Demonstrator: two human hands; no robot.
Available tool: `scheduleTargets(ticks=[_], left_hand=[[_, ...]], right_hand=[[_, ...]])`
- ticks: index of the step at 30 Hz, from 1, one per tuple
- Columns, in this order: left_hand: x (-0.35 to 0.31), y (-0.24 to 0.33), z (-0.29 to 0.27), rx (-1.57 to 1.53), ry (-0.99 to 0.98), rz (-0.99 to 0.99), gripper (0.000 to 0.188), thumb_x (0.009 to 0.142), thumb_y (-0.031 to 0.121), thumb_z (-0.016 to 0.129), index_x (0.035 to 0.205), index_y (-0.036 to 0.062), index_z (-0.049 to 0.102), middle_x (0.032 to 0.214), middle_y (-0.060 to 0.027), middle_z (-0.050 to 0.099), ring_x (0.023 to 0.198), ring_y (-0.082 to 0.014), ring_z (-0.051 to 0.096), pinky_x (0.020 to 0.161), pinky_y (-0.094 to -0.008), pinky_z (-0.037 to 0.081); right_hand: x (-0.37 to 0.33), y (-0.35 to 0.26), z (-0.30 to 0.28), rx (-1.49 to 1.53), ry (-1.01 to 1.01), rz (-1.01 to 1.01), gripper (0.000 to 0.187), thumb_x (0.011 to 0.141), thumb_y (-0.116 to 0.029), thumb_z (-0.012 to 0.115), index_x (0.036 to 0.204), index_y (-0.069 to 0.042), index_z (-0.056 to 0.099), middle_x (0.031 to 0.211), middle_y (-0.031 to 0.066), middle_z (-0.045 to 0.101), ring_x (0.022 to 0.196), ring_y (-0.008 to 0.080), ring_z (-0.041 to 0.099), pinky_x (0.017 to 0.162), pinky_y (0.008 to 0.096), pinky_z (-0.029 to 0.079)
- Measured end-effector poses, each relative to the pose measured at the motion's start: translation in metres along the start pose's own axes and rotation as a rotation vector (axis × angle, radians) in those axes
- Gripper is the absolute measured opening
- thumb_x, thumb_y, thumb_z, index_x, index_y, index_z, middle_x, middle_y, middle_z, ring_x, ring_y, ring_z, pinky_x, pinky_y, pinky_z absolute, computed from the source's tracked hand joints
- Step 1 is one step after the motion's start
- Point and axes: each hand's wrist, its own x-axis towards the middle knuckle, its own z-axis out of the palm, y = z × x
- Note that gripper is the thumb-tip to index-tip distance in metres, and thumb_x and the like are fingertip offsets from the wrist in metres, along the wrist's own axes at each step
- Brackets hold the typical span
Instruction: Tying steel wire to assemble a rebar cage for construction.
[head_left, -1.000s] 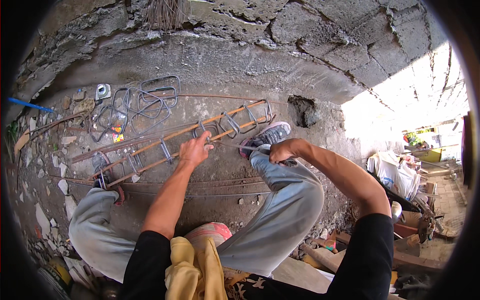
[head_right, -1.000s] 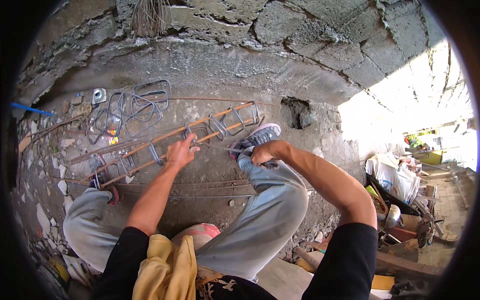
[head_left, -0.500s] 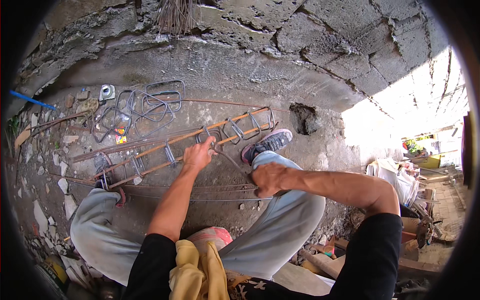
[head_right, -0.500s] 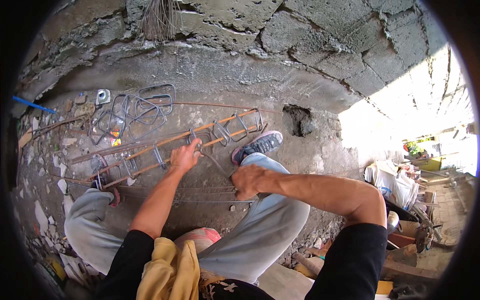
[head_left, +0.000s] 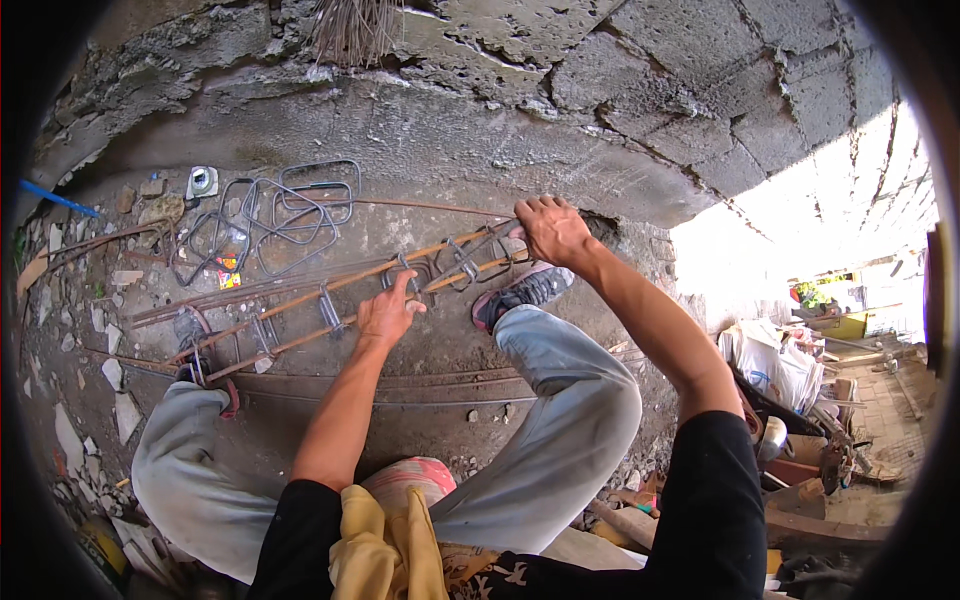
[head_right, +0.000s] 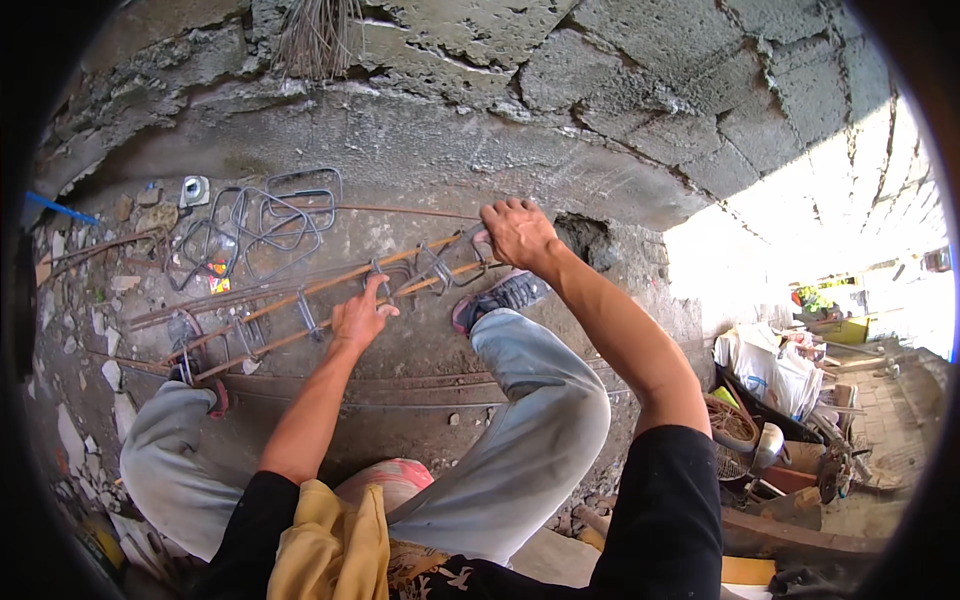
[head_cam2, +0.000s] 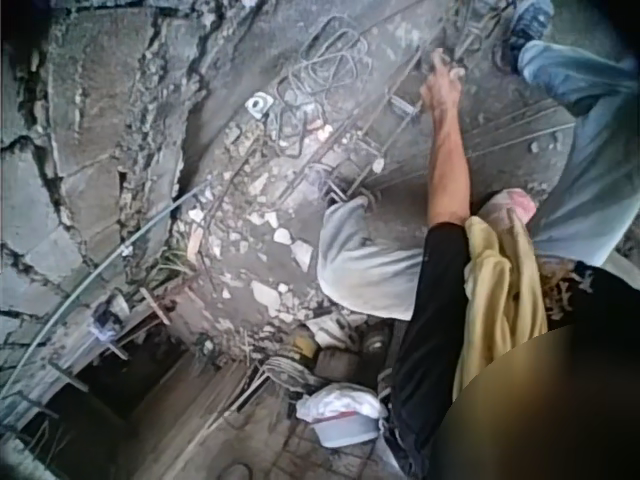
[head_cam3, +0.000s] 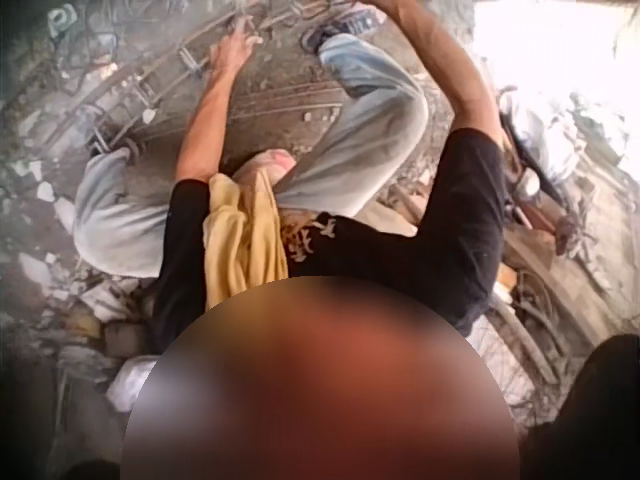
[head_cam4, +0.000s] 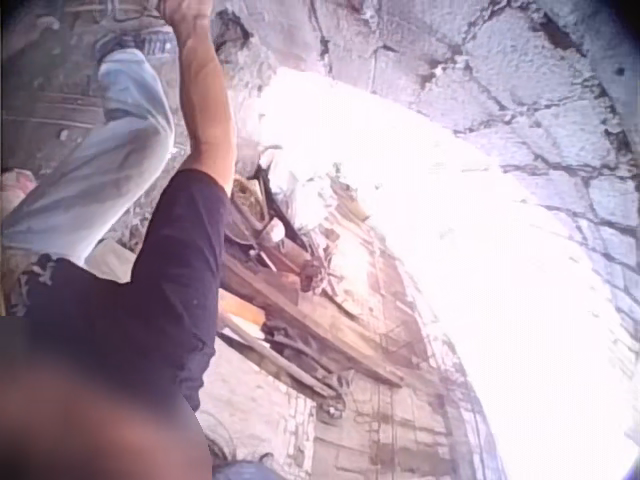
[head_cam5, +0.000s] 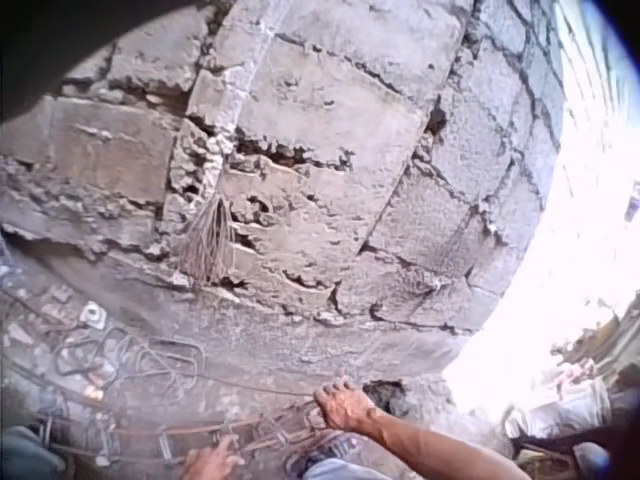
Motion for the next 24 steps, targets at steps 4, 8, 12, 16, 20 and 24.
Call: scheduleTargets(ticks=[4,8,12,16,20,24], left_hand=[[0.001,0.008,-0.011,0.025,-0.093,-0.032,0.058,0.082,0.038,0.067,0.130,0.0252,0.037,0.088,-0.0146,0.068,0.082,-0.0371,0.066,0.066,-0.0478,0.048],[-0.002,0.016,-0.012,0.000,-0.102,-0.126,0.063,0.080,0.039,0.070,0.129,0.0180,0.037,0.083,-0.0141,0.069,0.083,-0.0380,0.066,0.074,-0.0477,0.046],[-0.004,0.013,-0.006,-0.171,-0.166,-0.242,0.080,0.075,0.058,0.068,0.128,0.0036,0.045,0.098,-0.0124,0.069,0.108,-0.0338,0.060,0.102,-0.0578,0.025],[0.012,0.032,-0.018,-0.204,-0.235,-0.374,0.082,0.074,0.069,0.061,0.125,0.0045,0.054,0.117,-0.0166,0.064,0.120,-0.0353,0.053,0.107,-0.0609,0.017],[0.015,0.042,-0.016,-0.051,-0.375,-0.419,0.080,0.072,0.074,0.059,0.115,0.0071,0.064,0.122,-0.0207,0.060,0.119,-0.0377,0.052,0.107,-0.0636,0.017],[0.003,0.043,0.007,0.112,-0.063,-0.304,0.066,0.076,0.064,0.061,0.108,0.0065,0.064,0.100,-0.0191,0.067,0.101,-0.0339,0.062,0.101,-0.0605,0.026]], right_hand=[[-0.055,0.001,0.080,0.523,-0.508,0.513,0.054,0.094,-0.051,0.043,0.104,0.000,0.060,0.105,0.0251,0.064,0.101,0.0398,0.061,0.084,0.0491,0.048],[-0.072,0.001,0.091,0.506,-0.413,0.575,0.060,0.091,-0.058,0.044,0.106,-0.004,0.066,0.102,0.0257,0.065,0.103,0.0398,0.062,0.085,0.0503,0.049],[-0.055,-0.031,-0.002,0.339,-0.193,0.515,0.054,0.089,-0.059,0.050,0.098,-0.009,0.068,0.088,0.0225,0.067,0.090,0.0396,0.064,0.077,0.0492,0.051],[-0.048,-0.046,-0.025,0.209,-0.019,0.443,0.048,0.087,-0.052,0.054,0.087,-0.007,0.069,0.074,0.0190,0.067,0.072,0.0372,0.067,0.064,0.0461,0.054],[-0.059,-0.067,-0.030,0.069,0.003,0.335,0.044,0.091,-0.043,0.053,0.083,-0.002,0.065,0.065,0.0208,0.064,0.062,0.0369,0.067,0.056,0.0451,0.054],[-0.083,-0.099,-0.032,0.069,0.005,0.354,0.044,0.091,-0.042,0.051,0.086,0.001,0.061,0.065,0.0212,0.065,0.061,0.0373,0.067,0.057,0.0452,0.054]])
